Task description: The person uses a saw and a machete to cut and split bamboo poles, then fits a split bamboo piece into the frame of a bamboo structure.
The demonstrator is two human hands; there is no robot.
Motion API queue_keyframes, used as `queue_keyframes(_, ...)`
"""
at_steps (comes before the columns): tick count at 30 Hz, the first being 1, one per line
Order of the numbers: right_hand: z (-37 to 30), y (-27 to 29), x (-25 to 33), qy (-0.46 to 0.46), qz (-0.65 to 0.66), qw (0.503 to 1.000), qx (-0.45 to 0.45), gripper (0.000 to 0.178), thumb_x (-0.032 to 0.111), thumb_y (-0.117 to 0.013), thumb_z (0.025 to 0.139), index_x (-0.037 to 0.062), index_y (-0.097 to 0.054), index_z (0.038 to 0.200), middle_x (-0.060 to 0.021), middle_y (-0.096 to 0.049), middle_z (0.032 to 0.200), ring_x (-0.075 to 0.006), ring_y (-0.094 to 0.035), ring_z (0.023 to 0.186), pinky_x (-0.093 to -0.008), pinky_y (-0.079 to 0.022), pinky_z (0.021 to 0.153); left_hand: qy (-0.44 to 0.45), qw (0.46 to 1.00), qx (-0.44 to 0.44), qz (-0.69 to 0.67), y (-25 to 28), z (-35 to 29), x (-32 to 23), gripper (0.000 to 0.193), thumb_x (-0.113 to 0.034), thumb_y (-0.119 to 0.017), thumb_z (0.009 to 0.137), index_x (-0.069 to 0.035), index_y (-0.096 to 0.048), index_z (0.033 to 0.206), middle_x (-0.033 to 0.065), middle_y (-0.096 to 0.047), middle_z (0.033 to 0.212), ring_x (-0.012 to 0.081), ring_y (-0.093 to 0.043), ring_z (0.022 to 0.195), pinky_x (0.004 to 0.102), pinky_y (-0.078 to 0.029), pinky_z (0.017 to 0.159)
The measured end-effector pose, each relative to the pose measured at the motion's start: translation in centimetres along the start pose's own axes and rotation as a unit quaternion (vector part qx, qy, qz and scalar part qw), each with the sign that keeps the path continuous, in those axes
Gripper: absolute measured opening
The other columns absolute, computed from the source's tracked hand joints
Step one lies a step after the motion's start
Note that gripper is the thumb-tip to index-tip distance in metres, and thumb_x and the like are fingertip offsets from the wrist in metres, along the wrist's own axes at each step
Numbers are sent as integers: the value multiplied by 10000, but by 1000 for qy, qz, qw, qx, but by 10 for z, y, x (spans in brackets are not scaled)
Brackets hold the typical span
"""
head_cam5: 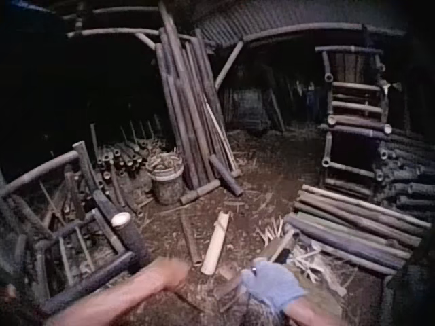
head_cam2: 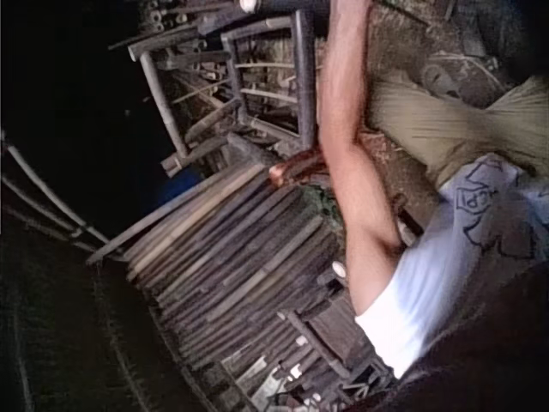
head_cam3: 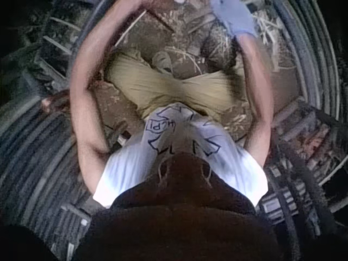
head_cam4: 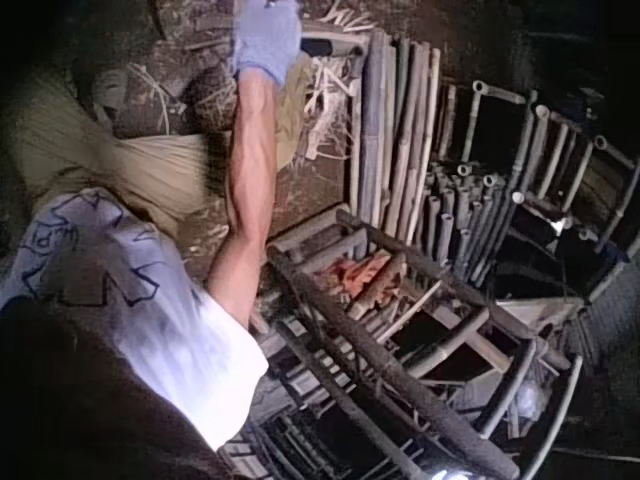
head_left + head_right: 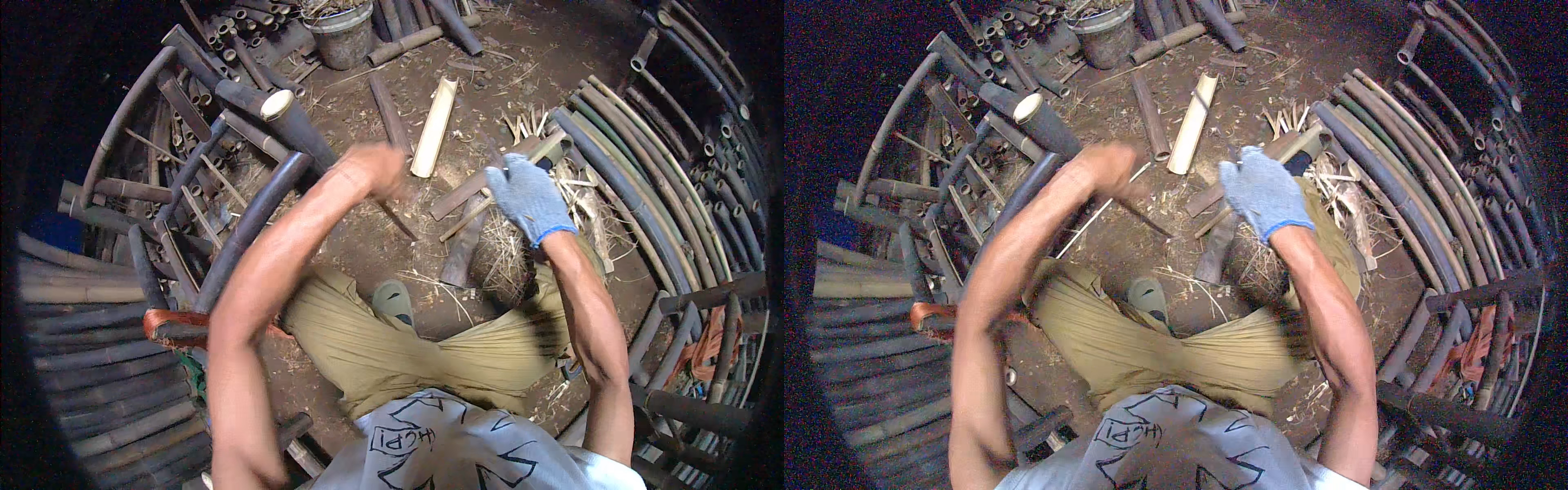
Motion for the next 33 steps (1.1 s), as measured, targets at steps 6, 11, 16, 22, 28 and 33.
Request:
queue_keyframes(6, -29, -15, -41, 40, 184, 973, -132, 386, 297, -599, 927, 2, -619, 1174, -233, -668, 1046, -378, -661, 993, -431, -517, 878, 42, 972, 220, 79, -100, -63, 70, 230, -108, -684, 776, -10, -752, 973, 235, -722, 957, 379, -711, 920, 467, -557, 801)
queue_keyframes(11, -53, -27, -49, -21, 124, 988, -90, 427, 302, -637, 905, 49, -582, 1245, -202, -646, 1164, -390, -632, 1058, -445, -502, 910, 101, 977, -14, -188, -42, -133, 79, 269, -178, -600, 906, 11, -701, 1069, 284, -689, 954, 417, -693, 898, 495, -533, 775)
queue_keyframes(16, -54, -4, 5, 111, 149, 970, -158, 436, 294, -678, 878, 55, -590, 1233, -188, -658, 1141, -387, -647, 1013, -438, -521, 863, 71, 666, -87, -737, -81, -153, 19, 255, -106, -530, 1019, 21, -615, 1224, 101, -689, 972, 191, -716, 808, 312, -613, 768)
queue_keyframes(22, -61, -3, 63, 132, 136, 977, -92, 371, 452, -712, 846, 90, -641, 895, -154, -658, 786, -366, -663, 739, -447, -517, 645, 64, 605, -203, -767, -97, -126, -36, 226, -188, -578, 1012, 5, -653, 1104, 6, -592, 769, 79, -538, 608, 246, -458, 531)
queue_keyframes(28, -82, -30, 72, 157, 95, 983, -1, 461, 540, -669, 848, 79, -648, 849, -175, -657, 757, -385, -661, 707, -477, -516, 622, 96, 679, -295, -665, -94, -122, -40, 259, -200, -554, 1012, 28, -644, 928, 48, -556, 716, 110, -506, 582, 292, -425, 535)
queue_keyframes(33, -77, -39, 70, 138, 76, 988, 5, 473, 552, -646, 865, 80, -654, 885, -185, -675, 795, -397, -672, 749, -483, -529, 655, 100, 724, -313, -607, -98, -131, -43, 243, -200, -542, 1012, 20, -642, 988, 66, -553, 733, 134, -522, 649, 309, -437, 597)
Point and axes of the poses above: each hand's wrist, its own z-axis towards the middle knuckle, its own y-axis out of the back of the hand, x = y × z, the point moved 8 cm from there along z, towards the middle knuckle
